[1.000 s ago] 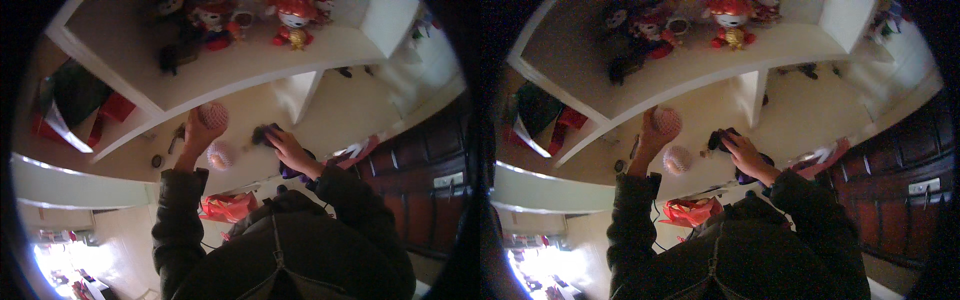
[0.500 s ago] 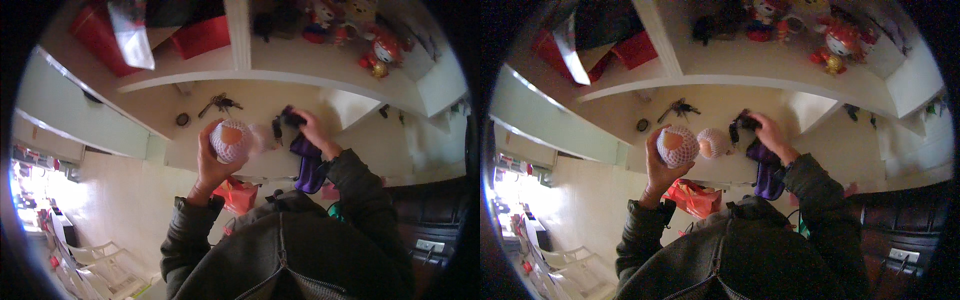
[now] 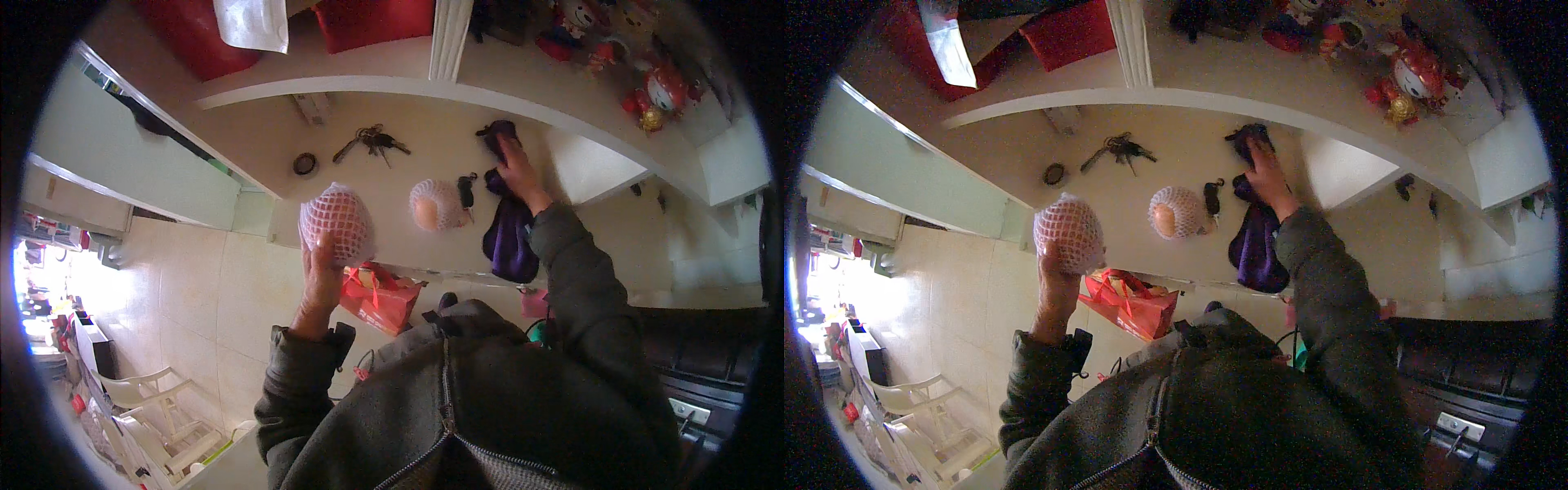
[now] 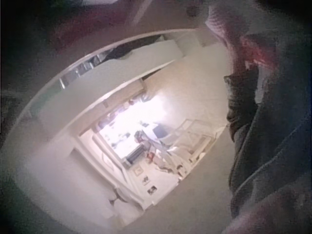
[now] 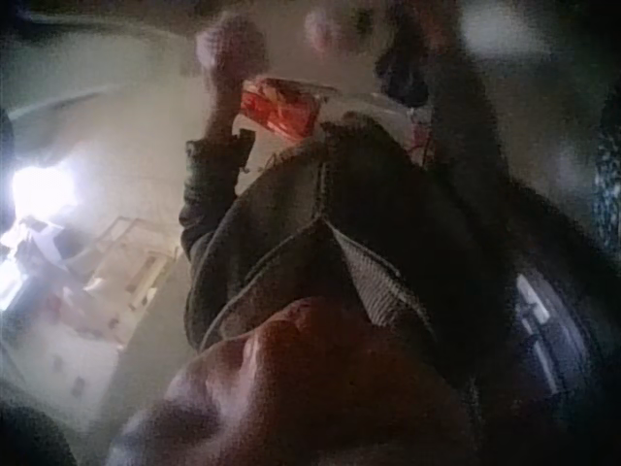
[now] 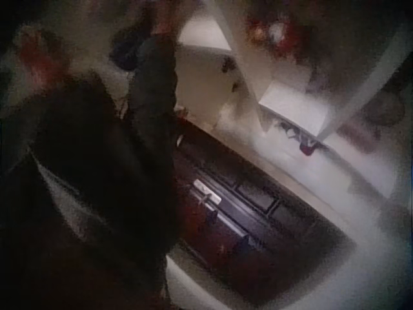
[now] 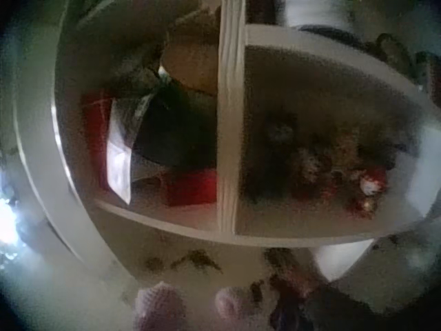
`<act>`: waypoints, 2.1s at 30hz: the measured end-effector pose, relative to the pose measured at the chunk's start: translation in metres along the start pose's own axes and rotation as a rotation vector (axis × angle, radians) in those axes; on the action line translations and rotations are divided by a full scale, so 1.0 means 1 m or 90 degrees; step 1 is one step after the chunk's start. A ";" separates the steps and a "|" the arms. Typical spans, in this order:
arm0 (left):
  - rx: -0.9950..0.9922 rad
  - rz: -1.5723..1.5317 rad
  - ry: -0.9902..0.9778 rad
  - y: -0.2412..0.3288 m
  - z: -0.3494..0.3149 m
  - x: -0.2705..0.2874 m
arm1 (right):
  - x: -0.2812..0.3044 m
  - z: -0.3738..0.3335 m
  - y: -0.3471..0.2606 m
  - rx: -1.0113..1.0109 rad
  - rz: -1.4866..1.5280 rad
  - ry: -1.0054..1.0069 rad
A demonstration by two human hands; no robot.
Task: The person wipes a white shelf with a purple cloth, moving small decorative items aside and then returning them. They then move to the kitchen, lift a wok lid, stir meat in the wok with a spatula, and add seasoning from two packets.
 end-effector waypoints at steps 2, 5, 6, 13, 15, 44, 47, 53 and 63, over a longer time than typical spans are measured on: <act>0.037 -0.013 0.015 -0.010 -0.001 0.008 | 0.006 -0.017 -0.027 0.002 0.067 -0.025; -0.005 0.092 -0.035 -0.007 -0.005 0.004 | 0.024 -0.042 -0.056 -0.048 0.048 -0.056; -0.011 0.111 -0.037 -0.006 -0.006 0.004 | 0.028 -0.052 -0.062 -0.080 0.040 -0.068; -0.011 0.196 -0.023 0.000 -0.010 0.005 | 0.039 -0.094 -0.096 -0.105 0.059 -0.141; -0.002 0.220 -0.026 0.002 -0.008 0.002 | 0.036 -0.094 -0.095 -0.055 0.077 -0.192; -0.259 0.906 -0.405 -0.037 0.111 -0.274 | 0.108 -0.184 -0.164 0.137 -0.013 -0.293; -0.260 1.058 -0.484 -0.069 0.134 -0.302 | 0.125 -0.206 -0.163 0.115 -0.023 -0.334; -0.254 1.147 -0.542 -0.130 0.174 -0.325 | 0.133 -0.217 -0.161 0.078 0.003 -0.276; -0.378 0.888 -0.496 -0.133 0.205 -0.344 | 0.128 -0.218 -0.154 0.096 0.038 -0.223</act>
Point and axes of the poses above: each hand's wrist, its own z-axis towards the middle knuckle, its own x-axis out of the back of the hand, y = z × x, the point moved 9 cm from there along z, towards the middle knuckle, and after that the axes turned 10 degrees about x, right-handed, at the moved point
